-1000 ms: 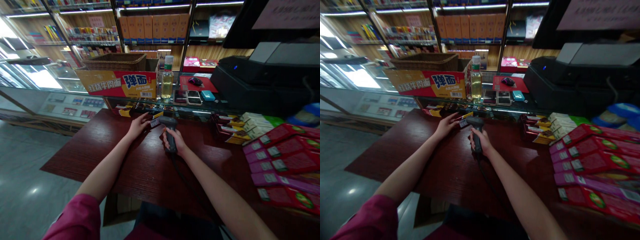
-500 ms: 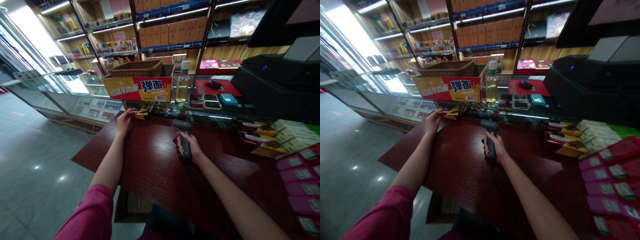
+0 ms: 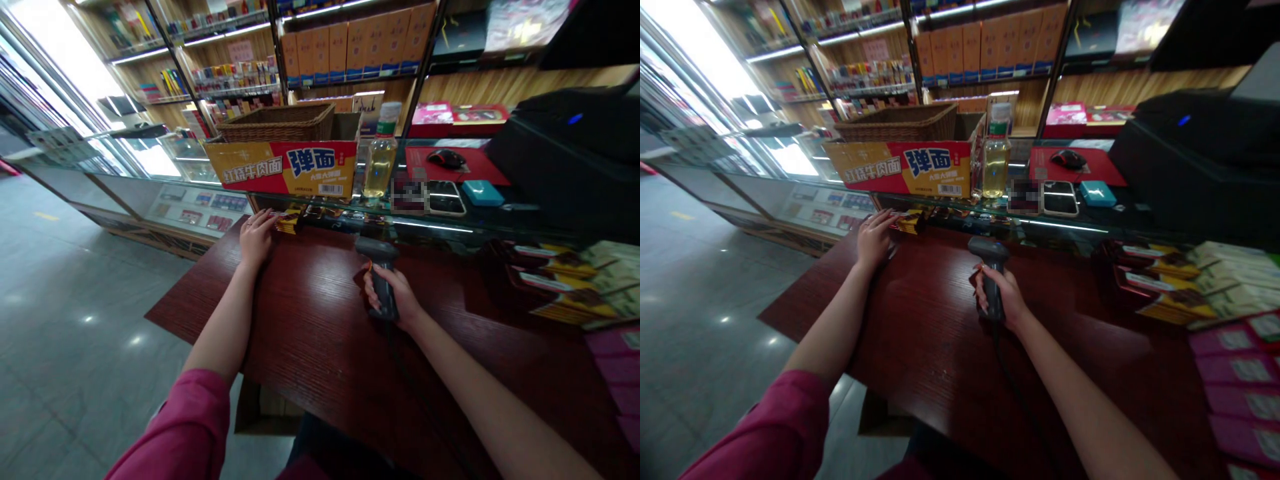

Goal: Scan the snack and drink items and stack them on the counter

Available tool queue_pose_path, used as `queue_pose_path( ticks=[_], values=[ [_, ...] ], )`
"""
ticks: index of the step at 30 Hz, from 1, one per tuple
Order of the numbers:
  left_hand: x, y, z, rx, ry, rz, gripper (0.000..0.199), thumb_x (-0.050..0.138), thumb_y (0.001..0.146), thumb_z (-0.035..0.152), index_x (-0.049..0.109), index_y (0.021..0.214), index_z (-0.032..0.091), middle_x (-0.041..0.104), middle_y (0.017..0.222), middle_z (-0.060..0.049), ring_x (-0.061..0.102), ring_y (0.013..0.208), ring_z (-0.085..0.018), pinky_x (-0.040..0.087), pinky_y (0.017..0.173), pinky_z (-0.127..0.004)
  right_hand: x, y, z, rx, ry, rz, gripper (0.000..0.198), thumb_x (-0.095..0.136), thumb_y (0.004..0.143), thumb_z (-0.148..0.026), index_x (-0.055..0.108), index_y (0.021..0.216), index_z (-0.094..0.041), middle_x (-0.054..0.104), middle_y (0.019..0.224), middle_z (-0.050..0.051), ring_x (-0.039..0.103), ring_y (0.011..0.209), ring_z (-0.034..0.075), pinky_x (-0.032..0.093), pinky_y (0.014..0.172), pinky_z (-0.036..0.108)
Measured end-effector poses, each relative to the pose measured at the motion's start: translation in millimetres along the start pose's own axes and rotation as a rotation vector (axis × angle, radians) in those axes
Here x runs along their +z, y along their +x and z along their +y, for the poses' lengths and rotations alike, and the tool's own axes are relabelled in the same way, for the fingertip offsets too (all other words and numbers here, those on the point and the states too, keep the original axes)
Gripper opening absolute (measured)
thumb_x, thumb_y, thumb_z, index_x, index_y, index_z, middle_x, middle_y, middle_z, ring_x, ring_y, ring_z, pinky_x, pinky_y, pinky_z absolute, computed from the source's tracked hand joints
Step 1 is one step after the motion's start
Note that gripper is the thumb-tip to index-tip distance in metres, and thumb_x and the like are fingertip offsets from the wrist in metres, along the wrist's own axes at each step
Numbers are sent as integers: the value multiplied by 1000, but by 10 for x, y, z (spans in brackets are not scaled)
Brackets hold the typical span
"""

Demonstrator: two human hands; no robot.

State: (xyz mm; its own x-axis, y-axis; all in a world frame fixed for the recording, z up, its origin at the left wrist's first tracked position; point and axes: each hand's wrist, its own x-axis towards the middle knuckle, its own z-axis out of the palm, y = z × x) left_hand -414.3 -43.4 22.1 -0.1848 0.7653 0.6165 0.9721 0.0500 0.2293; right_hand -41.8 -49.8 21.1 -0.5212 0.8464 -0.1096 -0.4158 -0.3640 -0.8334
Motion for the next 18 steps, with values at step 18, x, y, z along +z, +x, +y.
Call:
queue_pose_path(
  ticks=[18],
  values=[
    [48, 25, 5, -47, 39, -108, 54, 46, 95, 19, 59, 147, 26, 48, 160, -9, 39, 154, -24, 32, 124, -48, 0, -24, 32, -129, 41, 70, 41, 85, 69, -45, 62, 92, -19, 59, 61, -5, 47, 38, 9, 39, 29, 20]
  ],
)
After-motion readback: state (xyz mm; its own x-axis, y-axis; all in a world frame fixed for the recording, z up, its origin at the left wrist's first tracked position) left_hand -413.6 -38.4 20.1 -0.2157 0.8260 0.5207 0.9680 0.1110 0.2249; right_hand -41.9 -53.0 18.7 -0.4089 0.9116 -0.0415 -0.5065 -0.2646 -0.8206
